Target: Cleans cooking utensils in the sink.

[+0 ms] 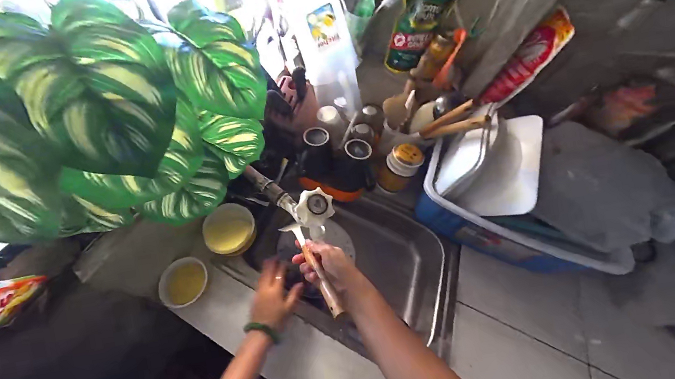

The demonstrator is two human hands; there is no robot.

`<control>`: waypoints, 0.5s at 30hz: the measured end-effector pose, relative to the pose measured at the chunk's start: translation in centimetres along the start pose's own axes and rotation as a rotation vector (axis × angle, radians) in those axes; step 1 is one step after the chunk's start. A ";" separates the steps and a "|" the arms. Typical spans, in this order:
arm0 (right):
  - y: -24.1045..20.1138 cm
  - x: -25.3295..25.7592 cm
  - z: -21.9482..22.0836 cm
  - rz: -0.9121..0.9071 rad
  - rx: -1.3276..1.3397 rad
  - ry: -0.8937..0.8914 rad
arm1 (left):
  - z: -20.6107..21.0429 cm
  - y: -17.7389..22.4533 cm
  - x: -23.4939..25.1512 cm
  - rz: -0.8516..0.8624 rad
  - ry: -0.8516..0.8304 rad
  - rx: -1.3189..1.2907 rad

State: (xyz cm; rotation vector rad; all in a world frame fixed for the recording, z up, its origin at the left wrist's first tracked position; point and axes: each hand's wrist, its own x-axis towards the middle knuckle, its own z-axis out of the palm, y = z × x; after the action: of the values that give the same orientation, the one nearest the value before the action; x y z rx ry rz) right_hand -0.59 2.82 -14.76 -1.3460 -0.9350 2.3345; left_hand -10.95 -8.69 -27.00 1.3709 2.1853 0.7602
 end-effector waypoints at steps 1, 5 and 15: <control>0.0 0.4 0.4 0.008 0.022 0.004 | -1.6 -2.9 0.2 0.003 0.012 0.093; -0.1 2.4 1.7 0.065 0.132 0.057 | -3.1 -9.0 -0.6 0.103 0.019 0.348; -0.2 -0.1 0.9 0.075 0.244 0.038 | 10.7 12.7 -12.1 0.255 -0.716 0.039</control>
State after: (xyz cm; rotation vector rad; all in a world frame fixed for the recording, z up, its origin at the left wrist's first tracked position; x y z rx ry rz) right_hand -1.34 2.56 -14.21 -1.3398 -0.5749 2.3766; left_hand 9.11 -12.96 -25.63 1.6398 1.4906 0.2358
